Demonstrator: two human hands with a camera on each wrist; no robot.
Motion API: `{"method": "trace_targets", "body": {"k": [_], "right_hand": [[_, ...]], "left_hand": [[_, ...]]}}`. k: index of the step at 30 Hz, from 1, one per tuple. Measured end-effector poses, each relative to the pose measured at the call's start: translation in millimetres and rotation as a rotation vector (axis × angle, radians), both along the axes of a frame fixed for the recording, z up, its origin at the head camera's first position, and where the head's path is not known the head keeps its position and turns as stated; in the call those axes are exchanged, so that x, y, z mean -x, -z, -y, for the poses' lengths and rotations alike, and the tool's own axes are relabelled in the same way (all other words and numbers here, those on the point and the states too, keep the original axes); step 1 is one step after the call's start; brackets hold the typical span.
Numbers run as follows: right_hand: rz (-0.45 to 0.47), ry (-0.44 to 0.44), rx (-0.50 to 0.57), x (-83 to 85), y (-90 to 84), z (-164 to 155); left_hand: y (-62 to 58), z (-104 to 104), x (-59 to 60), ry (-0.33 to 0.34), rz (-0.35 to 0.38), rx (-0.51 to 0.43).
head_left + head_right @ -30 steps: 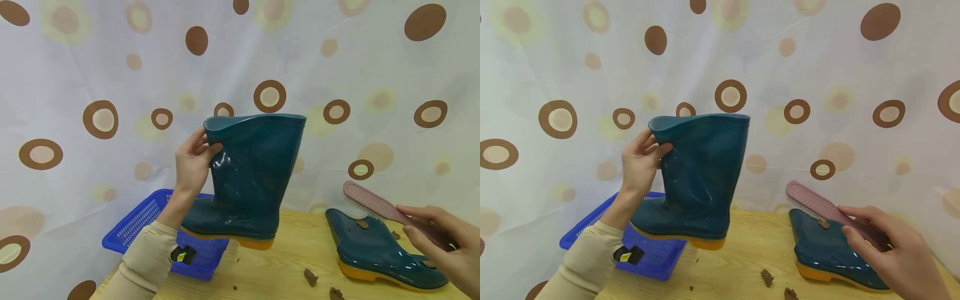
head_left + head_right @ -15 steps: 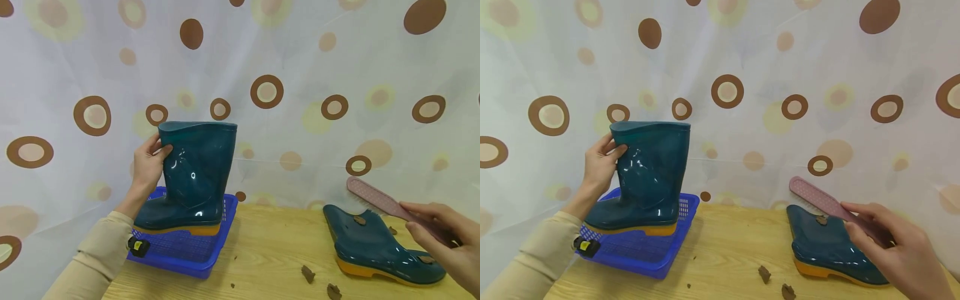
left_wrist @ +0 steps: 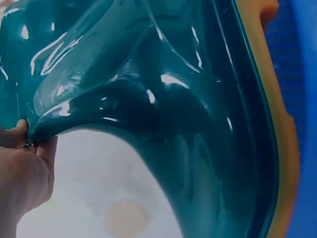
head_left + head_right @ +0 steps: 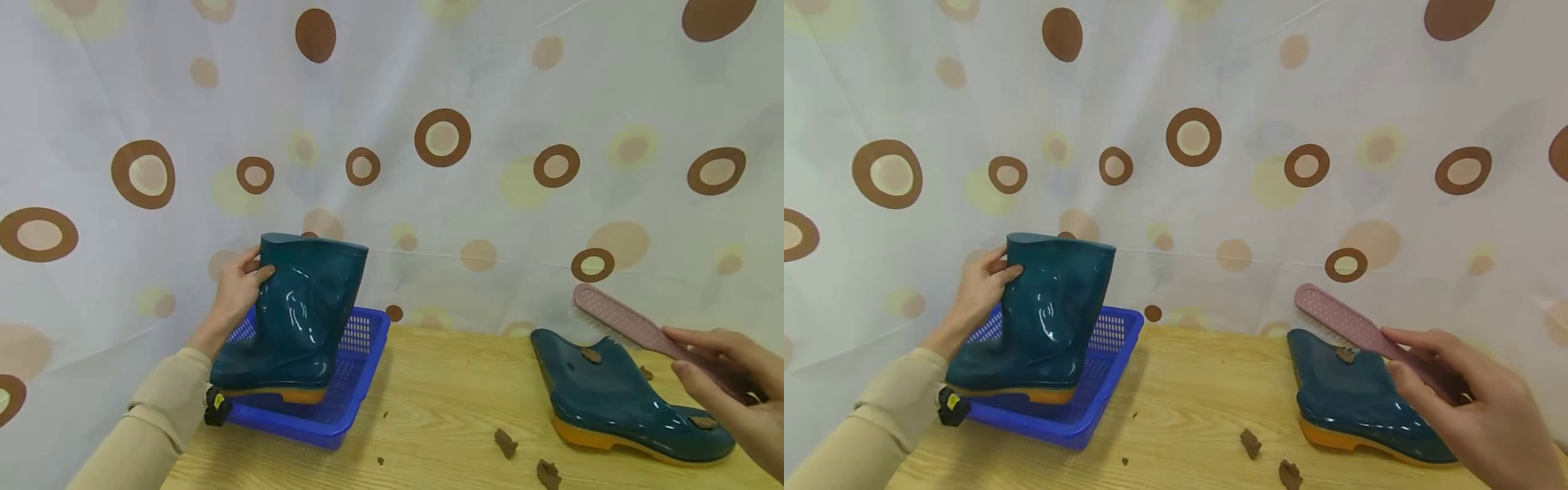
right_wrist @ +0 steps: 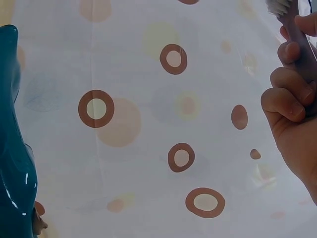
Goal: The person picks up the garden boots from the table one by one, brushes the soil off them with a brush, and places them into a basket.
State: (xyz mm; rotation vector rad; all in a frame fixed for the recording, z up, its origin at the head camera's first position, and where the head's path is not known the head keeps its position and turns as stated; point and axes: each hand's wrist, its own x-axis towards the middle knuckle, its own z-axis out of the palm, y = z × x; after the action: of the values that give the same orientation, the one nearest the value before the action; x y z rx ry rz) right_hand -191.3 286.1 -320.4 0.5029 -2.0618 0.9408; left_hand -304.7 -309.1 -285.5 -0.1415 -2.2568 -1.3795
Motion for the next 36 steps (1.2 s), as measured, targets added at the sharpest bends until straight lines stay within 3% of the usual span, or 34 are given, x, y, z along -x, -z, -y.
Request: {"method": "trace_targets", "body": {"k": [5, 10, 16, 21, 24, 30, 33, 36], "right_hand": [[0.016, 0.015, -0.013, 0.5, 0.8, 0.7], [0.032, 0.042, -0.038, 0.2, 0.8, 0.9], [0.062, 0.059, -0.044, -0.4, 0.1, 0.1], [0.056, 0.055, -0.029, -0.6, 0.0, 0.1], [0.038, 0.04, -0.013, -1.0, -2.7, 3.5], [0.043, 0.028, 0.005, -2.9, -4.5, 7.1], [0.05, 0.033, 0.009, -3.7, -3.7, 6.5], [0.051, 0.041, 0.008, -4.5, -2.5, 5.4]], "left_hand": [[18.8, 3.8, 11.9, -0.062, 0.055, 0.068], [20.9, 4.2, 16.9, -0.126, 0.091, 0.147], [19.9, -1.7, 21.1, -0.118, 0.195, 0.196], [27.1, -7.5, 24.4, -0.084, 0.293, 0.193], [30.1, -6.4, 25.7, -0.061, 0.315, 0.186], [28.7, -9.8, 23.4, -0.057, 0.291, 0.313], [22.7, -24.4, 22.0, -0.035, 0.252, 0.371], [14.4, -45.4, 22.3, 0.025, 0.233, 0.371]]}}
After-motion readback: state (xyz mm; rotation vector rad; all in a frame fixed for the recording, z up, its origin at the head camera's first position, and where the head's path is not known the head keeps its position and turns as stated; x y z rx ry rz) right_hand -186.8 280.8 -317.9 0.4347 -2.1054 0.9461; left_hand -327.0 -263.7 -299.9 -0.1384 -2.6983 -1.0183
